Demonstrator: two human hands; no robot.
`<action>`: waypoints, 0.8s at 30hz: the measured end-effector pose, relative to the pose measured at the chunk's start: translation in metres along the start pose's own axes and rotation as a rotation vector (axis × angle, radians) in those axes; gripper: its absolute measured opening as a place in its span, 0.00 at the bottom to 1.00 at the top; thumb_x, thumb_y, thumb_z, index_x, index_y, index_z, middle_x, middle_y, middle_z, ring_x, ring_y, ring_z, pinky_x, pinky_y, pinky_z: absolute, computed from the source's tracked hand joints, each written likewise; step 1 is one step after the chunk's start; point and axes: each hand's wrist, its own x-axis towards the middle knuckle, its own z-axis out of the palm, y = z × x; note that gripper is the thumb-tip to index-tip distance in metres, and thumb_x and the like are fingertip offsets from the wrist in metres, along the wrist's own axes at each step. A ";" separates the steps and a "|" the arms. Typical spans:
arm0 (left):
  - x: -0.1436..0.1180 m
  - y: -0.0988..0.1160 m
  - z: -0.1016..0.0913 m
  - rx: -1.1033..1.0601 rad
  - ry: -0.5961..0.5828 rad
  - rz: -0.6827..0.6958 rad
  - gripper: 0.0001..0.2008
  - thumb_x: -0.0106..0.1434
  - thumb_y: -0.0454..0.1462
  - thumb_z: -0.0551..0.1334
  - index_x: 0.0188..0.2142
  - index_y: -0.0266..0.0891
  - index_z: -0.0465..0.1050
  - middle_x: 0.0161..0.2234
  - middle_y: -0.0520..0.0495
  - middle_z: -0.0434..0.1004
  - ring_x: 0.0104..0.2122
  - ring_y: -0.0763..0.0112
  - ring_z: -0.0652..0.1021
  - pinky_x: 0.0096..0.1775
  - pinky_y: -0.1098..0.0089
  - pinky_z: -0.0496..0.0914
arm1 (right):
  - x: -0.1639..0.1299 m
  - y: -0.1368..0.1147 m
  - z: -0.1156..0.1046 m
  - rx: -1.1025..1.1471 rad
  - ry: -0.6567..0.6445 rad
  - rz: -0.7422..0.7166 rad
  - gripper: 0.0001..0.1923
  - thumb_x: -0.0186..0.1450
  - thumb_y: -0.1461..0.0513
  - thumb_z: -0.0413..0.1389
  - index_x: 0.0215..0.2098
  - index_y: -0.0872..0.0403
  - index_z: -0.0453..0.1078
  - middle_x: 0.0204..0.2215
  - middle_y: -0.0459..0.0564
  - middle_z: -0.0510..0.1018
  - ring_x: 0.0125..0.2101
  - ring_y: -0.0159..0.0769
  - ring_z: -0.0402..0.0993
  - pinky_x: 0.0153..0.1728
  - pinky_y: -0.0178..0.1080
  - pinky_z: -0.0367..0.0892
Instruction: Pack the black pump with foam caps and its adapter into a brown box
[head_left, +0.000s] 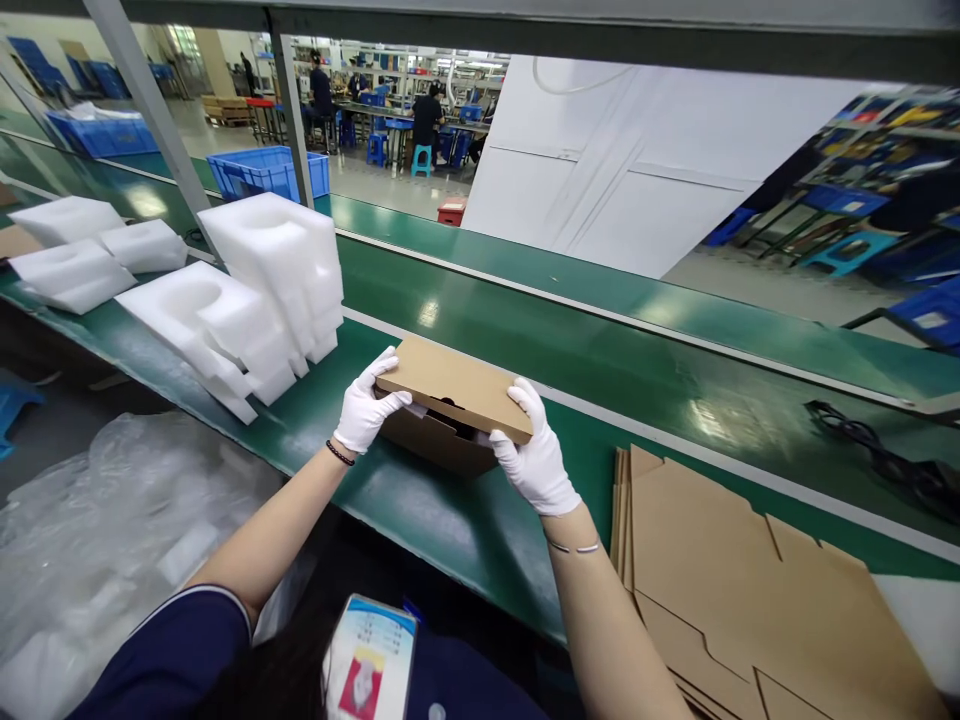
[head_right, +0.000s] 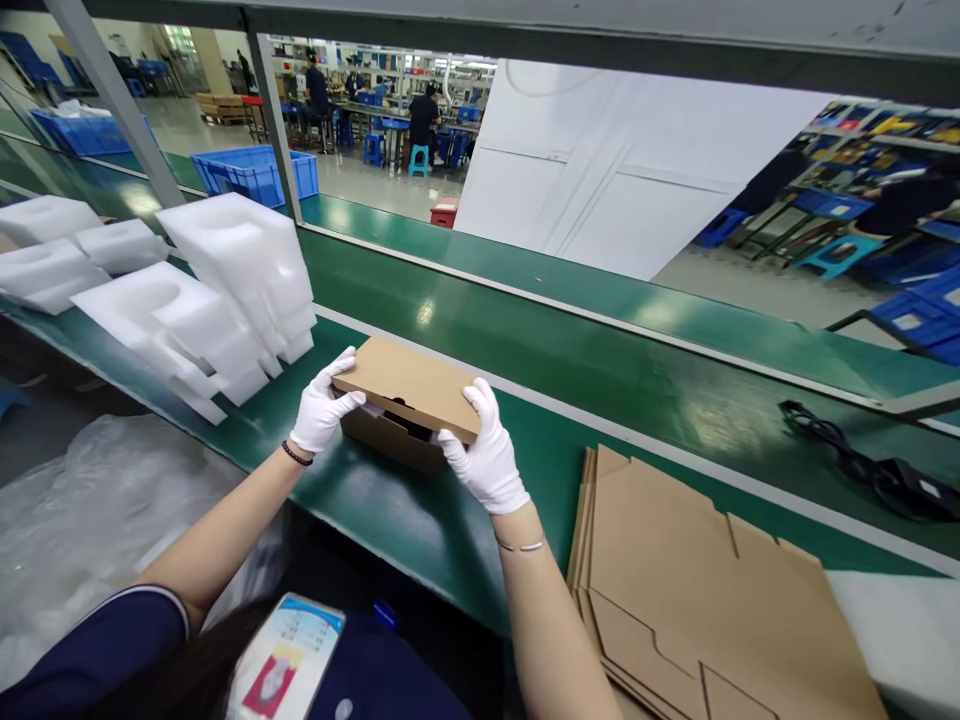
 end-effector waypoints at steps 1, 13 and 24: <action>-0.002 -0.002 0.001 -0.001 0.006 0.007 0.33 0.58 0.56 0.80 0.55 0.42 0.80 0.68 0.34 0.74 0.69 0.44 0.73 0.71 0.45 0.67 | 0.001 0.000 -0.001 -0.021 0.011 -0.021 0.38 0.77 0.37 0.53 0.73 0.53 0.59 0.71 0.70 0.66 0.68 0.61 0.71 0.59 0.60 0.78; -0.008 -0.004 0.004 0.058 0.047 0.055 0.31 0.58 0.57 0.79 0.50 0.40 0.79 0.65 0.30 0.77 0.67 0.42 0.76 0.68 0.42 0.70 | 0.004 -0.003 -0.005 -0.099 0.082 -0.133 0.35 0.80 0.41 0.52 0.73 0.55 0.60 0.66 0.69 0.73 0.63 0.57 0.77 0.54 0.54 0.83; -0.011 -0.023 -0.010 0.290 -0.054 0.399 0.33 0.64 0.56 0.77 0.60 0.44 0.73 0.69 0.29 0.72 0.69 0.42 0.74 0.66 0.39 0.73 | 0.000 -0.004 -0.008 -0.094 0.035 -0.135 0.36 0.79 0.42 0.53 0.75 0.55 0.58 0.69 0.70 0.70 0.65 0.58 0.75 0.55 0.55 0.83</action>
